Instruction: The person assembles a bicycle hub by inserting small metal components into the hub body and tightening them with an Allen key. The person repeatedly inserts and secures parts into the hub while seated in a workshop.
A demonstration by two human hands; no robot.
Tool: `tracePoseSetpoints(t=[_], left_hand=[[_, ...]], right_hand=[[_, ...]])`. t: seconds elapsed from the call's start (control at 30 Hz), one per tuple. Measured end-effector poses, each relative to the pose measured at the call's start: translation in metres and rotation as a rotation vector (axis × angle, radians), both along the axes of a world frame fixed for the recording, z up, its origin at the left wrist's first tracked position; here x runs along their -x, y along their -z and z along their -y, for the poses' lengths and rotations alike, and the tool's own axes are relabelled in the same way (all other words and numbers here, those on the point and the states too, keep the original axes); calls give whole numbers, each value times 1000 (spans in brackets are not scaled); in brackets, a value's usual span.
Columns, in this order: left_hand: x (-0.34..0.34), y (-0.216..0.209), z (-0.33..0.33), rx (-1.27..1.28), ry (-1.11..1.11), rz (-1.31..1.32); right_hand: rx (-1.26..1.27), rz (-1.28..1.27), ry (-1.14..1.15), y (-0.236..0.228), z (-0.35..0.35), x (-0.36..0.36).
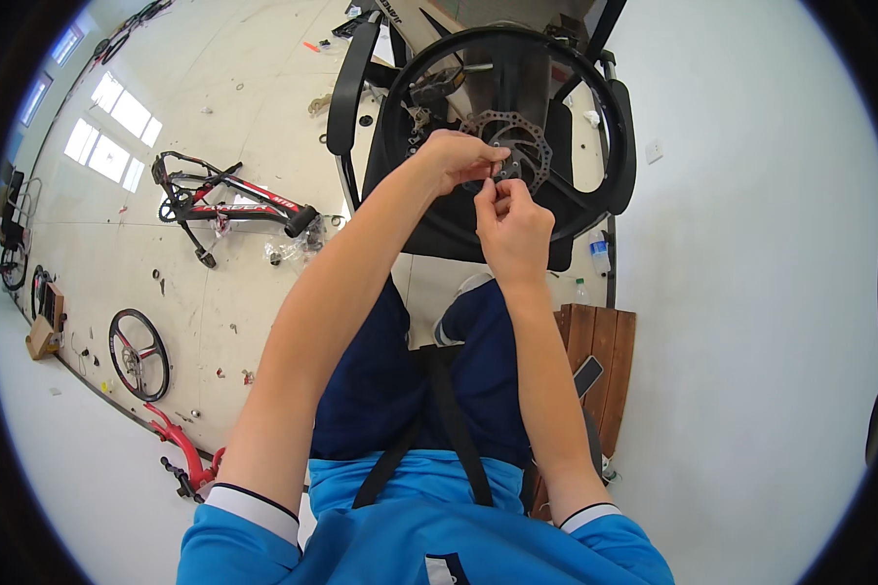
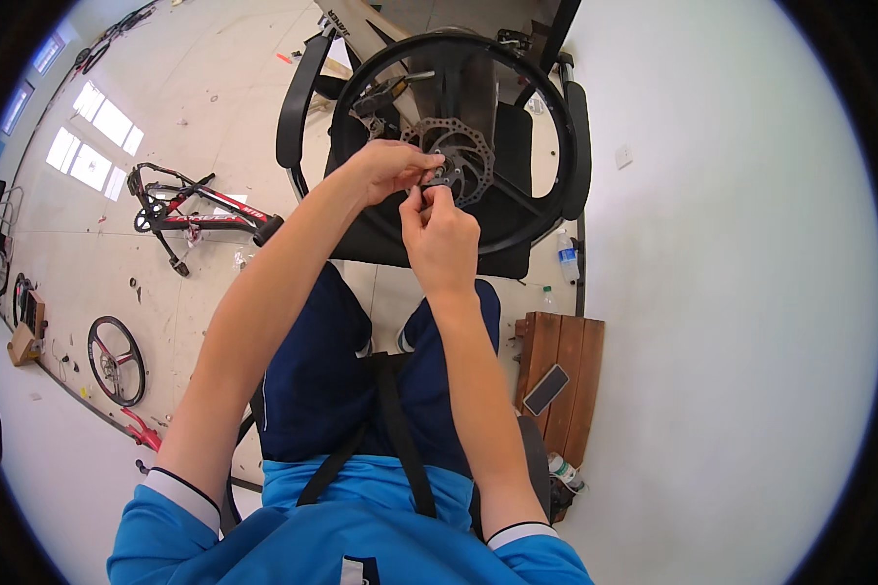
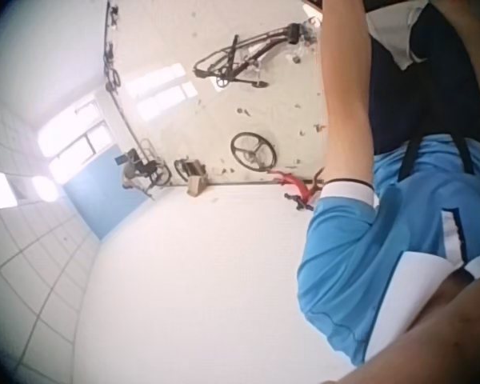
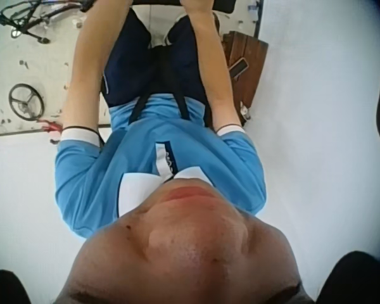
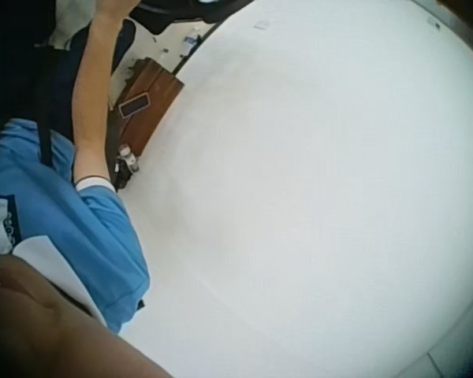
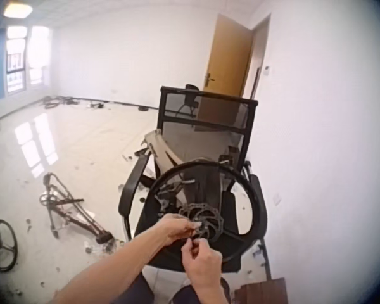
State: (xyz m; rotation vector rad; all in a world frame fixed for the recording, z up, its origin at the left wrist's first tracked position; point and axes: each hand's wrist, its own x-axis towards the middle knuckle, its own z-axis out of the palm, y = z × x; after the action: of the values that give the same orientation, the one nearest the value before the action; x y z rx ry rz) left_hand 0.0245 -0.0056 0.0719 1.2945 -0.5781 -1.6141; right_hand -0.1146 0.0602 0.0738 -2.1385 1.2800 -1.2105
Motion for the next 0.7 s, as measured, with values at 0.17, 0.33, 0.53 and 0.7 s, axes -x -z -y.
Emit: tracePoseSetpoints(t=[0.17, 0.33, 0.53, 0.7], left_hand=[[1, 16, -11, 3, -35, -303], [1, 5, -24, -79, 112, -349], [-5, 18, -14, -90, 169, -339], [-3, 8, -8, -163, 118, -277]], right_hand=[[-422, 471, -43, -3, -8, -17], [-879, 1061, -73, -8, -14, -30], [-1350, 2165, -753, 21, 6, -22], [-1211, 1169, -372, 6, -5, -9]])
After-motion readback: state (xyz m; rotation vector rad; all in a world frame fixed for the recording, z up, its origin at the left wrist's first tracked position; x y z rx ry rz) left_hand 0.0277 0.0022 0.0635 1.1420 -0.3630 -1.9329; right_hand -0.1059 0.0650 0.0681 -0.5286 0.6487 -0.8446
